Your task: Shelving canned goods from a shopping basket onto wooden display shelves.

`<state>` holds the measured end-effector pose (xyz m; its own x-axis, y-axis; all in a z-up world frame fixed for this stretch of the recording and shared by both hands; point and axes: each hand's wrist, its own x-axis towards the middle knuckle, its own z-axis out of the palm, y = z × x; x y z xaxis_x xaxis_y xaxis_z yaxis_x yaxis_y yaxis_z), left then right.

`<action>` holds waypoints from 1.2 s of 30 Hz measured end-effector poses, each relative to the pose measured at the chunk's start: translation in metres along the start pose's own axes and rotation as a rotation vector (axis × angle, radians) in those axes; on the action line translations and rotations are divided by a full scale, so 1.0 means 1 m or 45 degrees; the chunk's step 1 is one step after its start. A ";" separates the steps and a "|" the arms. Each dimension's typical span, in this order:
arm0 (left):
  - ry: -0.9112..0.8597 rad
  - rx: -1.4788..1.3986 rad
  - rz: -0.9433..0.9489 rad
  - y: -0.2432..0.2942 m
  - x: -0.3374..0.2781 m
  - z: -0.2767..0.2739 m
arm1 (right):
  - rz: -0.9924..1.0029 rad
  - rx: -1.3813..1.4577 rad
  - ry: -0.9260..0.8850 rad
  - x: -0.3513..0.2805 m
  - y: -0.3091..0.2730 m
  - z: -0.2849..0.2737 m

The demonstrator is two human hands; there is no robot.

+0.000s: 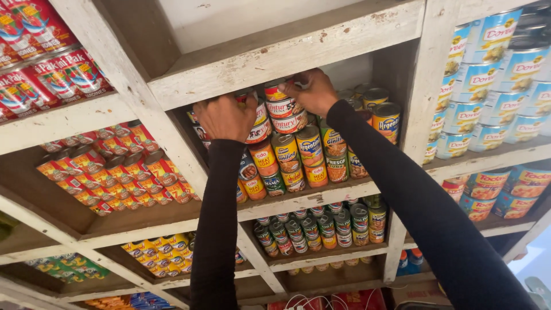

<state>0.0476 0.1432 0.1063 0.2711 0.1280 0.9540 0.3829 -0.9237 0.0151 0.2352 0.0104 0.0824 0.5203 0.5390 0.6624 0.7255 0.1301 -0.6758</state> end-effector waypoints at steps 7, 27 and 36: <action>-0.118 0.012 -0.060 0.004 -0.006 -0.010 | -0.111 0.219 0.018 -0.008 -0.005 0.000; -1.352 -1.049 -0.117 0.208 -0.456 -0.047 | 1.062 0.177 0.163 -0.548 0.122 -0.005; -1.565 -0.930 -0.074 0.228 -0.388 -0.045 | 1.053 0.311 -0.190 -0.608 0.173 -0.041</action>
<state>-0.0096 -0.1335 -0.2471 0.9946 0.0490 0.0917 -0.0099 -0.8336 0.5523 0.0627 -0.3289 -0.4238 0.7603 0.6404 -0.1086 0.0158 -0.1854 -0.9825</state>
